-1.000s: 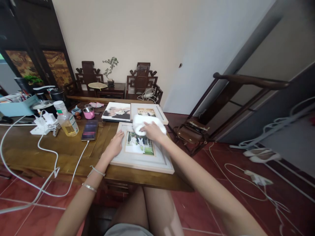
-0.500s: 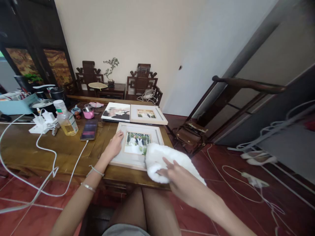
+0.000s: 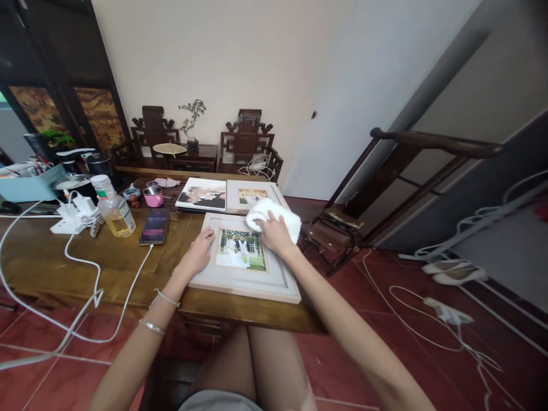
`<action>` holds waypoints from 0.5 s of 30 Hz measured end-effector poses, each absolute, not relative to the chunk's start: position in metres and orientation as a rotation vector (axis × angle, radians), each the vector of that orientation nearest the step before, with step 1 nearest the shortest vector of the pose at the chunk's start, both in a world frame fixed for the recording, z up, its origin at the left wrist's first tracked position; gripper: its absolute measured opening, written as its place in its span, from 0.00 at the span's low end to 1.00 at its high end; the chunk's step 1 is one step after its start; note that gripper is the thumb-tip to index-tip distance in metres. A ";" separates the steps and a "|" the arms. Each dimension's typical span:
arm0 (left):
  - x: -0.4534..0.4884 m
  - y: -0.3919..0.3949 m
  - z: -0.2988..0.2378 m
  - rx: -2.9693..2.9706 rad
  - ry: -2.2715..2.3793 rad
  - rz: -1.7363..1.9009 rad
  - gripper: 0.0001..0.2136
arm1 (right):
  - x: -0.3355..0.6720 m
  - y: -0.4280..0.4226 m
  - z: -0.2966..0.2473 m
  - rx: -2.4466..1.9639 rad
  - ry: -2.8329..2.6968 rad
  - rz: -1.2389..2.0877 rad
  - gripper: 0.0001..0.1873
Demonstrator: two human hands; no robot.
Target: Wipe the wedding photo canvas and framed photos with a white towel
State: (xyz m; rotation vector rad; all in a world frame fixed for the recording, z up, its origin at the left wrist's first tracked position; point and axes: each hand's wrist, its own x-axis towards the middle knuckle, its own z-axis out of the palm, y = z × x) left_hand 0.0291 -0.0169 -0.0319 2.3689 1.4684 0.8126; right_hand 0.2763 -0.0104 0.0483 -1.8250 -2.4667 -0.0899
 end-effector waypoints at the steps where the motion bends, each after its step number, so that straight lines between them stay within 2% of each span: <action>1: 0.029 -0.017 -0.032 2.366 1.474 0.822 0.28 | 0.275 -0.008 0.048 -1.808 -2.492 -0.080 0.31; 7: 0.030 -0.017 -0.034 2.381 1.495 0.823 0.28 | 0.277 -0.084 0.058 -1.602 -2.756 0.093 0.32; 11: 0.031 -0.018 -0.034 2.380 1.515 0.814 0.29 | 0.276 -0.157 0.084 -1.441 -2.890 0.409 0.35; 15: 0.031 -0.018 -0.032 2.371 1.503 0.793 0.28 | 0.266 -0.172 0.083 -1.372 -2.849 0.504 0.36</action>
